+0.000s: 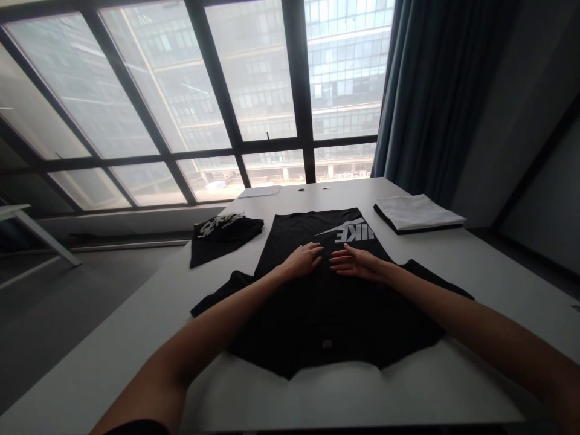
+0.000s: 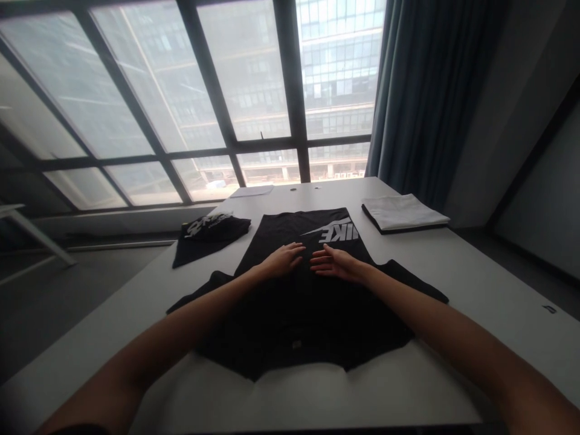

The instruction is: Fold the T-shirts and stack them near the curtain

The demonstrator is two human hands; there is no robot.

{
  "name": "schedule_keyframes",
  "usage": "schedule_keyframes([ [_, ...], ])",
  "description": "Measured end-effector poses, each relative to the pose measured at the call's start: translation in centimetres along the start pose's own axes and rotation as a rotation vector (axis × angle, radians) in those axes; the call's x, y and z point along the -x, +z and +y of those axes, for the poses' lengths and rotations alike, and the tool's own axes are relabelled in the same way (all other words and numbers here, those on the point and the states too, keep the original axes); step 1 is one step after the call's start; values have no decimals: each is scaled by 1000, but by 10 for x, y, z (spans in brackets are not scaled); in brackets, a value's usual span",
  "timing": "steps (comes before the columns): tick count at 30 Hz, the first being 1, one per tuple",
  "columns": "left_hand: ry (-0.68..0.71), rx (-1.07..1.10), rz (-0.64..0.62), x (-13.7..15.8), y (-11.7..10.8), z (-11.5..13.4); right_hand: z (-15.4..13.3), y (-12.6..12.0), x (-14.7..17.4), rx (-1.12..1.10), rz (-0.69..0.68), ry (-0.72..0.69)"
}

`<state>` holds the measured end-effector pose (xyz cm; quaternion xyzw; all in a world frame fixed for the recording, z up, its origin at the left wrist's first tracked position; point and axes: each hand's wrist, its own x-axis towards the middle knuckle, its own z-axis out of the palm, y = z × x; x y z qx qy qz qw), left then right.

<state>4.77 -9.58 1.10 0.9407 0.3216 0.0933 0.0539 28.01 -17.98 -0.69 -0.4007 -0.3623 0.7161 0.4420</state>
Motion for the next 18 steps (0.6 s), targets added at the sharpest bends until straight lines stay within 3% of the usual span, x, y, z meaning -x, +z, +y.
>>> schedule_keyframes([
  [4,9,4,69,-30,10,-4,-19,-28,-16,-184,167,-111],
  [8,80,48,127,-38,17,12,-42,-44,-44,-190,245,-137],
  [12,220,104,78,-32,32,23,-57,-65,-68,-115,85,30],
  [15,221,140,-16,-28,43,21,-75,-99,-89,-72,-62,122],
  [18,209,181,-44,-28,47,17,-104,-141,-125,-84,14,63],
])
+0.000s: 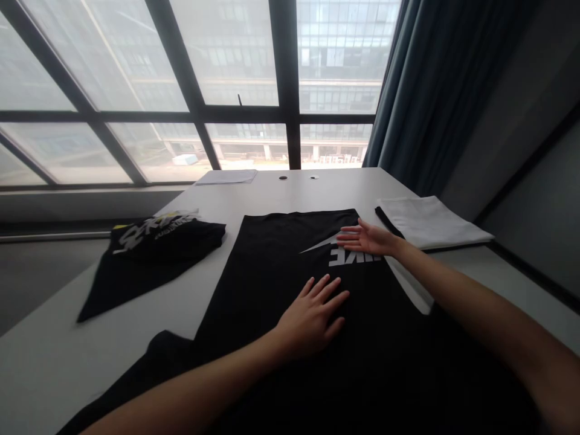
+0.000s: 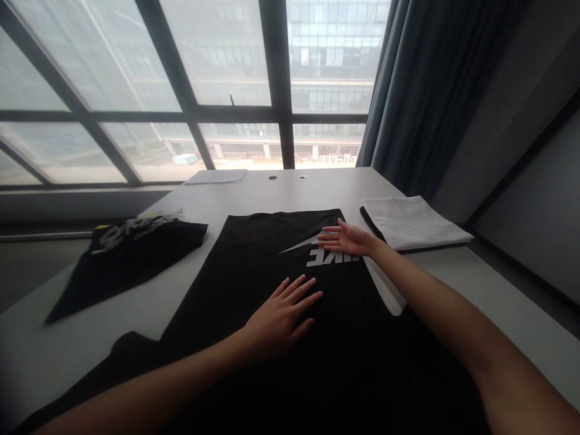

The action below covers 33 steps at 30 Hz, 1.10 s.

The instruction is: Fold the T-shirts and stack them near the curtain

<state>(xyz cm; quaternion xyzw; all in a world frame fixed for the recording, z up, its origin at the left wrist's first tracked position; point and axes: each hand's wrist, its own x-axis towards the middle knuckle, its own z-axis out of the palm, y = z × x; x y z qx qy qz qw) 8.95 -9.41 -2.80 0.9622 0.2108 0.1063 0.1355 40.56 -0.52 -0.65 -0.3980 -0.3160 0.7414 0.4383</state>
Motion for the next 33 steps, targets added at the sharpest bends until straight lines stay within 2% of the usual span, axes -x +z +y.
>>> schedule_keyframes([
  [3,2,41,9,-1,-1,-1,-33,-22,-40,-83,340,-205],
  [4,0,51,10,-1,-1,-1,-39,-23,-51,-103,420,-263],
  [5,-4,57,8,-1,-1,-2,-42,-19,-58,-110,439,-300],
  [6,-9,61,3,-1,-1,-2,-42,-11,-62,-101,389,-305],
  [8,-18,69,-5,0,-1,-2,-31,9,-59,-42,97,-203],
  [10,-19,76,-6,0,0,-3,-17,28,-52,49,-223,57],
  [12,-13,78,0,-1,0,-4,-9,33,-49,97,-380,257],
  [13,-10,74,0,0,0,-4,-10,29,-52,98,-380,289],
  [15,-9,51,-13,0,-1,-3,-22,12,-66,46,-199,175],
  [18,-12,8,-48,0,-3,-2,-48,-15,-92,-109,334,-280],
  [19,-10,0,-54,0,-4,-1,-52,-17,-96,-138,432,-378],
  [20,-8,-4,-57,0,-4,-1,-53,-15,-97,-144,444,-417],
  [21,-4,-6,-56,-1,-5,-1,-48,-7,-93,-127,368,-394],
  [22,-2,-7,-54,-1,-5,-1,-40,4,-85,-90,225,-325],
  [26,-10,-10,-44,-2,-5,-1,6,55,-34,114,-519,129],
  [27,-12,-13,-43,-2,-5,-1,14,59,-24,168,-633,215],
  [28,-11,-16,-41,-2,-5,-1,17,58,-18,200,-673,266],
  [29,-8,-19,-40,-2,-5,-1,15,52,-17,203,-638,281],
  [30,-4,-21,-38,-2,-4,-2,9,41,-19,171,-521,252],
  [31,0,-24,-37,-2,-4,-2,1,28,-24,109,-340,178],
  [33,5,-31,-38,-2,-3,-3,-22,0,-40,-75,213,-168],
])
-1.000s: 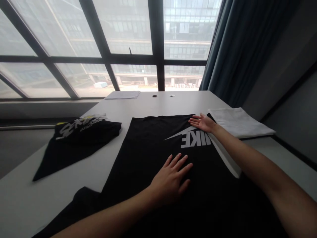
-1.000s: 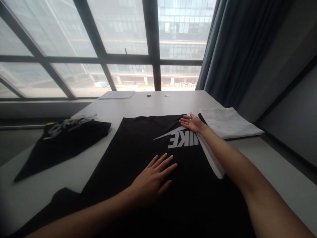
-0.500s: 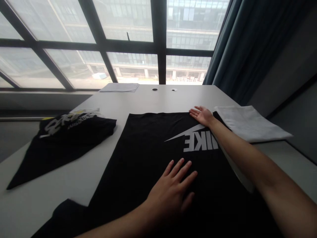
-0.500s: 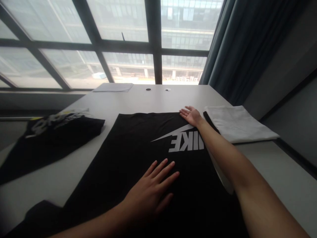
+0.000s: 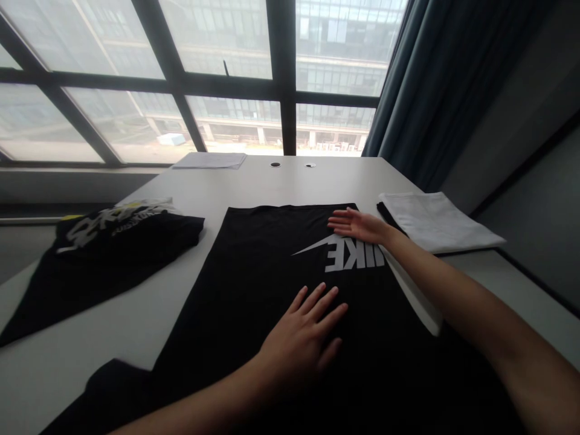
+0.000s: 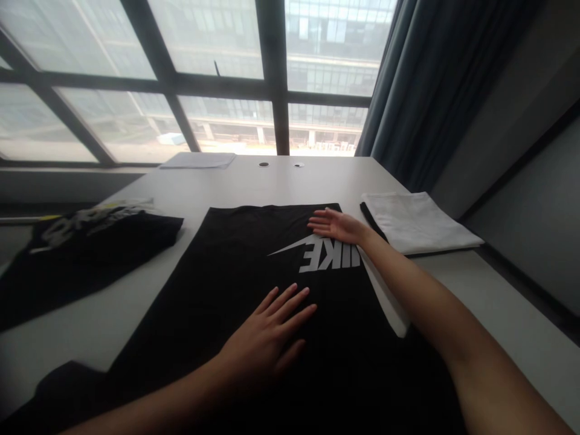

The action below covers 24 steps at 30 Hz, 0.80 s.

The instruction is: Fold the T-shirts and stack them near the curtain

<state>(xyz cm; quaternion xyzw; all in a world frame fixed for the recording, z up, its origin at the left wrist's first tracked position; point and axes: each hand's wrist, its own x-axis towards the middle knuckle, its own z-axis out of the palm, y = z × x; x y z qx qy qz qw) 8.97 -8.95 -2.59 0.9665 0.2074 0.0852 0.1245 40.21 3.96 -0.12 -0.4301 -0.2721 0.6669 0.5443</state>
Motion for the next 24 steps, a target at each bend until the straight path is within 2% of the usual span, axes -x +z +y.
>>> schedule_keyframes([
  [2,-1,-8,-6,0,0,0,-17,-11,-20,-64,191,-183],
  [3,-1,-11,-9,0,0,0,-21,-12,-26,-84,237,-237],
  [5,-1,-11,-10,0,0,1,-20,-4,-26,-90,210,-247],
  [7,1,-6,-8,0,-1,2,-9,7,-16,-53,10,-109],
  [10,0,3,-10,0,-3,4,5,11,-3,75,-403,284],
  [11,-1,5,-12,0,-3,4,6,7,-3,98,-446,347],
  [12,-4,6,-12,0,-3,4,4,1,-7,94,-393,328],
  [13,-5,8,-10,1,-2,4,0,-6,-13,64,-262,233],
  [16,-4,19,12,2,0,2,-15,-20,-38,-62,248,-168],
  [17,-1,24,21,3,1,2,-20,-20,-44,-75,327,-232],
  [18,0,29,28,3,1,2,-22,-17,-49,-71,325,-250],
  [19,1,32,32,4,2,1,-22,-10,-50,-55,253,-236],
  [21,-1,38,33,4,3,1,-15,12,-47,-5,10,-163],
  [24,-5,44,18,3,3,1,7,53,-33,78,-311,-14],
])
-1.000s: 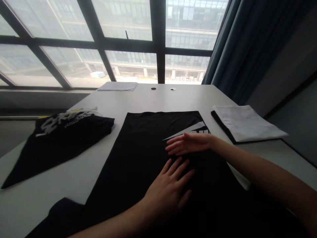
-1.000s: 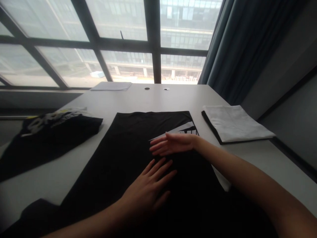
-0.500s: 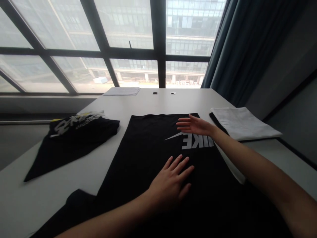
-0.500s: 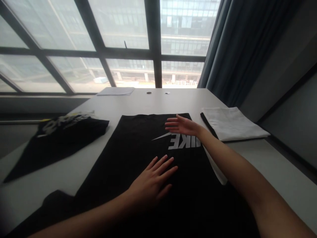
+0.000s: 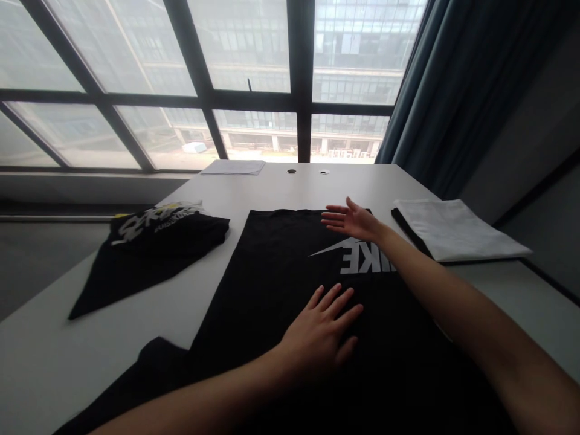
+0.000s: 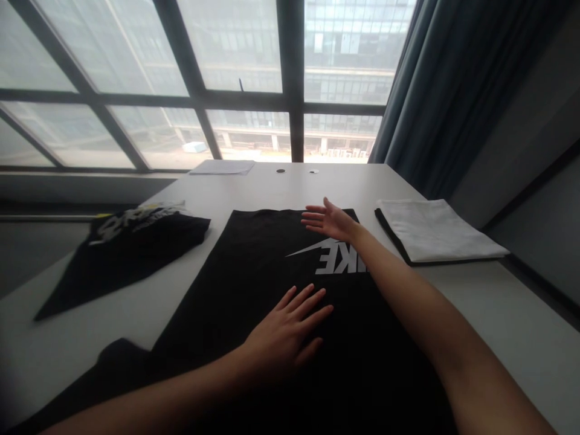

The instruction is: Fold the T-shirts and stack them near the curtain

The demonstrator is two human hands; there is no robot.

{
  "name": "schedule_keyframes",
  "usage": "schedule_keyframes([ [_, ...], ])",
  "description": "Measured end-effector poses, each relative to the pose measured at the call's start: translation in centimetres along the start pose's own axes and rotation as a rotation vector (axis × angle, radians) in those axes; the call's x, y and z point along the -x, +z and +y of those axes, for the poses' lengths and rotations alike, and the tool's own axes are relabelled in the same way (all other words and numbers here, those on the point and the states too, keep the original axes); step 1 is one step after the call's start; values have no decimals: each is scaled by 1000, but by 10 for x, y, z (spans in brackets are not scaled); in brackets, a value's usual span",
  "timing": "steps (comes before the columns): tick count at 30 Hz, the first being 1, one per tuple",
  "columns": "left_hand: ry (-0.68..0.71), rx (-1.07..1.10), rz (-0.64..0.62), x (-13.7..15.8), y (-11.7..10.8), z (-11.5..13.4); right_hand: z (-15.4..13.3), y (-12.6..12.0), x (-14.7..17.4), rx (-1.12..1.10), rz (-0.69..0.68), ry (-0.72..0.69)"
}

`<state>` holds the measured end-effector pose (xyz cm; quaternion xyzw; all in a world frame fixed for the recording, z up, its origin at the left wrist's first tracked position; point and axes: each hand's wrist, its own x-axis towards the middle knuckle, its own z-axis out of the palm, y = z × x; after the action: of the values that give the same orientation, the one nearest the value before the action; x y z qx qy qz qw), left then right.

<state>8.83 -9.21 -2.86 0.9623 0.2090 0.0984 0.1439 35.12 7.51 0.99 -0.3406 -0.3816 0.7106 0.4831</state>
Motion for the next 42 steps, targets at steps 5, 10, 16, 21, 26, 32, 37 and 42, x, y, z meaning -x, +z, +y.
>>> schedule_keyframes([
  [5,-7,4,-17,-1,-1,1,32,38,-16,8,-202,174],
  [10,5,-10,0,0,-2,1,37,20,-49,-224,480,-206],
  [16,12,-26,4,0,-1,1,31,25,-40,-307,435,-287],
  [21,1,-34,-8,-2,-2,2,45,63,-14,-70,48,65],
  [26,-5,-52,-35,-3,-5,3,65,85,-13,-121,199,5],
  [32,6,-47,-23,-3,-5,3,67,67,-12,-309,313,-112],
  [37,14,-64,-1,-2,-1,0,52,24,-9,-399,414,-154],
  [42,12,-64,-2,-2,-1,0,30,-29,-4,-418,669,-343],
])
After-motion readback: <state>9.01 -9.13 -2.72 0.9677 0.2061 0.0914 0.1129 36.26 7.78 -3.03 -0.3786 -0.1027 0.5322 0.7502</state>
